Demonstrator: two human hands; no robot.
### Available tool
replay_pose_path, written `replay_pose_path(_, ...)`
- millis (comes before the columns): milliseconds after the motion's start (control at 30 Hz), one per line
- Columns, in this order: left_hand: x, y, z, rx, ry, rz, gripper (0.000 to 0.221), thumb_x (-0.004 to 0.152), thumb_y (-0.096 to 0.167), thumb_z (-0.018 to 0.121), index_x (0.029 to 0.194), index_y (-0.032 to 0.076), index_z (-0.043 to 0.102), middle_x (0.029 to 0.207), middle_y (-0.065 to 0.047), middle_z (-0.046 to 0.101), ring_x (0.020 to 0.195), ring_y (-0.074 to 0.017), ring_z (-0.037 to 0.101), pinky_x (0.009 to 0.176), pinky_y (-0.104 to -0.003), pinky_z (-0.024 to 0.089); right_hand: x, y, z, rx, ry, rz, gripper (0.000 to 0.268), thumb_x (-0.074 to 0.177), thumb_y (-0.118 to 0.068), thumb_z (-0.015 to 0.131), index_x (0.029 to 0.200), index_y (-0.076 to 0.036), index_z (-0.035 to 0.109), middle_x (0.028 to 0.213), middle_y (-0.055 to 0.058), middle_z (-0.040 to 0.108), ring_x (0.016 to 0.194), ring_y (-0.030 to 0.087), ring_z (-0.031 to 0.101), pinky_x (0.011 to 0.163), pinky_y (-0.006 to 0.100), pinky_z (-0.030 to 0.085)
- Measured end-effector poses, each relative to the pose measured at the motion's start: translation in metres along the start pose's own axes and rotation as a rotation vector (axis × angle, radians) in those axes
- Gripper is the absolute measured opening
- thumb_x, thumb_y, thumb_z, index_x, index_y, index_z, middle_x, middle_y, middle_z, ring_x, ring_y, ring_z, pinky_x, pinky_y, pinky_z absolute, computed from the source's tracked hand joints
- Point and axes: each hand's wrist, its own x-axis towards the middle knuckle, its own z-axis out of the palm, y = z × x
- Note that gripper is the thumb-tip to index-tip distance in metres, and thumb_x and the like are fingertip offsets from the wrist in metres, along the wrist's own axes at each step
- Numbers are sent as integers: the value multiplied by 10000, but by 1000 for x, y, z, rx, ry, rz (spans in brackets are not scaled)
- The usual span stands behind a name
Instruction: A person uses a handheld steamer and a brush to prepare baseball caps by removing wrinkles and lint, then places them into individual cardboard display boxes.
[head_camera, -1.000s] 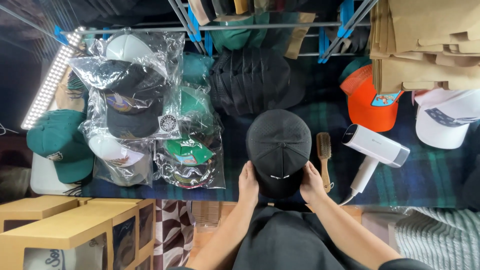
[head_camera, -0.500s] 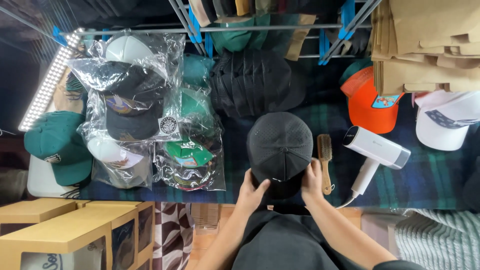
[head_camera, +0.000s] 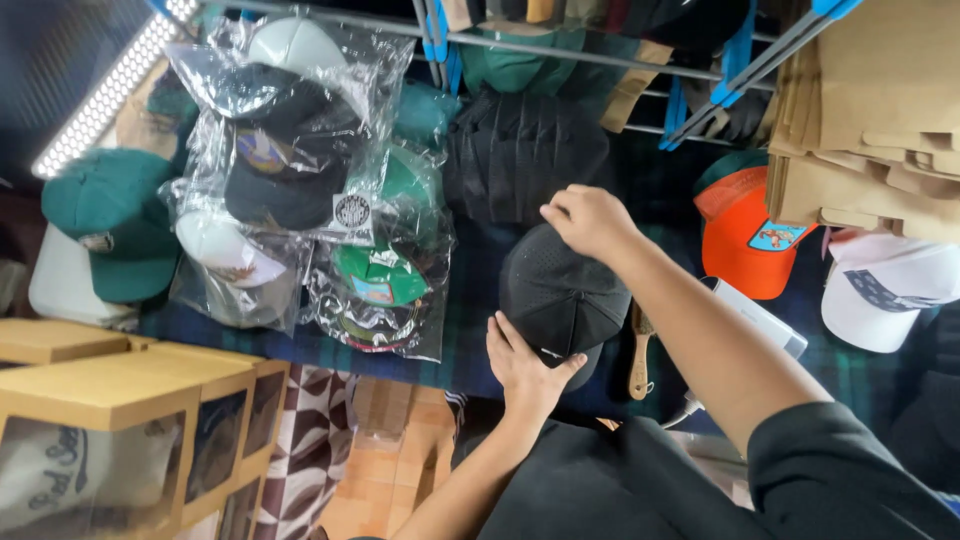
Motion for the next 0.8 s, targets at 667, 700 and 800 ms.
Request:
replay_pose_path(667, -2, -3, 40, 86, 106, -149, 1578, 465, 566, 1005, 1632, 54, 75, 1627, -250, 151, 1492, -461, 181, 1148, -642, 177, 26, -5, -9, 195, -217, 100, 463, 1065, -482, 460, 875, -240, 805, 898, 29, 781, 993, 308, 725, 906, 420, 543)
replay_pose_path(700, -1, -3, 39, 80, 86, -164, 1570, 481, 577, 1000, 1633, 59, 68, 1630, -247, 141, 1497, -459, 168, 1154, -643, 150, 28, -5, -10, 210, -237, 100, 473, 1070, -484, 454, 880, -239, 811, 909, 29, 781, 1005, 297, 724, 919, 407, 541)
replay_pose_path(800, -3, 5, 30, 62, 1, -216, 1553, 520, 520, 1012, 1639, 78, 30, 1647, -239, 93, 1514, -454, 114, 1171, -641, 105, 25, 2, -4, 232, -233, 114, 448, 1056, -459, 471, 869, -236, 812, 898, 40, 780, 1001, 316, 719, 911, 427, 536)
